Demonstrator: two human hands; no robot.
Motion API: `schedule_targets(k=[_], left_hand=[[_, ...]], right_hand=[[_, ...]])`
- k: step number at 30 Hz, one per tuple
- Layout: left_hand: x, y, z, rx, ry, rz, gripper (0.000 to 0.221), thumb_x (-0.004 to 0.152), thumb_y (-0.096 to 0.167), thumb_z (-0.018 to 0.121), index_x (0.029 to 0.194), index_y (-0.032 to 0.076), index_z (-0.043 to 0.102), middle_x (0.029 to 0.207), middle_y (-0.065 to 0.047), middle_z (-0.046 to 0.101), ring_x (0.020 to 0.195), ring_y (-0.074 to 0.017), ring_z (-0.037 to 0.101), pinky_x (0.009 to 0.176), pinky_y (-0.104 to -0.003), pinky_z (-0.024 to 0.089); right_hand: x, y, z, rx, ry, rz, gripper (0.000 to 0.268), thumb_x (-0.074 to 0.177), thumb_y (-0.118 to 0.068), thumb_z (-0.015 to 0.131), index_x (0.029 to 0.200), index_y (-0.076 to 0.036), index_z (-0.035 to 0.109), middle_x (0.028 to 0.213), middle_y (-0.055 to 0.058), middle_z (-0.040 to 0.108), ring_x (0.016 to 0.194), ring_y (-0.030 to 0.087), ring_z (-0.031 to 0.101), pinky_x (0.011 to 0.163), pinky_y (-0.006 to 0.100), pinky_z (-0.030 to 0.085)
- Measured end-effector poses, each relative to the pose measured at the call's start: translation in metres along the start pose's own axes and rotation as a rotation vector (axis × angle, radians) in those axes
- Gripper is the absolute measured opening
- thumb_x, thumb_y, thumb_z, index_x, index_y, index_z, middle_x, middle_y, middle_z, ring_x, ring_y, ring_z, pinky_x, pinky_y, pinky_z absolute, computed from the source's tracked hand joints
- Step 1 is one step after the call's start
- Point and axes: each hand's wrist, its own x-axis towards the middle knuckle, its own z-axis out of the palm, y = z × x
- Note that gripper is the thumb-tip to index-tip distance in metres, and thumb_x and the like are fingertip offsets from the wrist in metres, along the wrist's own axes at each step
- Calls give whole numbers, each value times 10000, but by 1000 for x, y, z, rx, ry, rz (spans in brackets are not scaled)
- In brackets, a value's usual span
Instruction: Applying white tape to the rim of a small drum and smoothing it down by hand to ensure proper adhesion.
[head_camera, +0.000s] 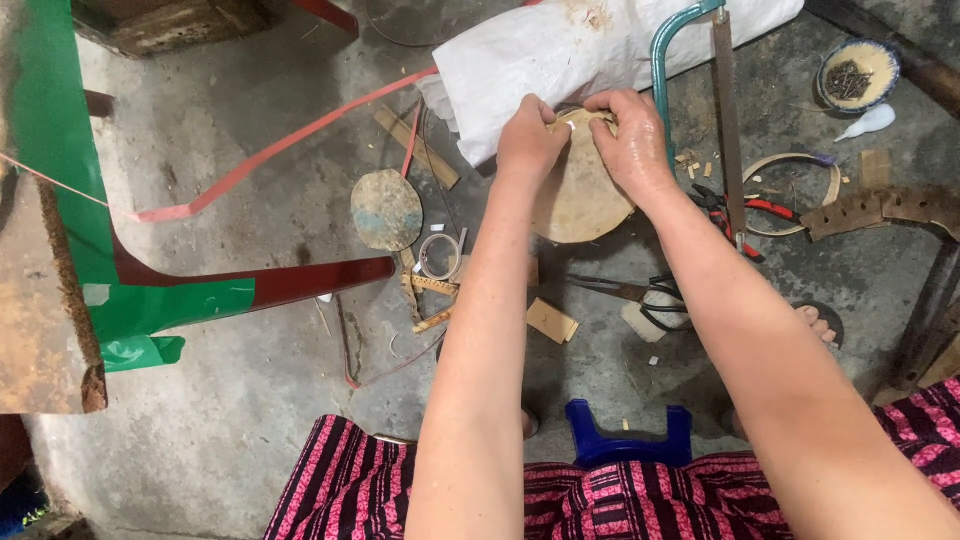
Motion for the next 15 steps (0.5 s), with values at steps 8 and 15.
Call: schedule_targets(k=[8, 15], left_hand=[[-4, 6, -3, 10, 3, -18, 279, 770, 247, 756, 917, 114, 560, 796, -44, 657, 751, -235, 657, 742, -342, 554], [-3, 3, -3, 14, 0, -15, 200, 804, 191, 688, 953, 109, 584, 828, -42, 667, 780, -233, 662, 764, -342, 553]], right_hand=[[0, -2, -1, -2, -12, 16, 244, 875, 66, 662, 1105, -4, 701, 1073, 116, 662, 1006, 277, 589, 901, 377, 492], [0, -3, 0, 3, -10, 43, 231, 886, 57, 662, 1103, -9, 706, 1075, 108, 664, 1006, 268, 589, 890, 376, 499]])
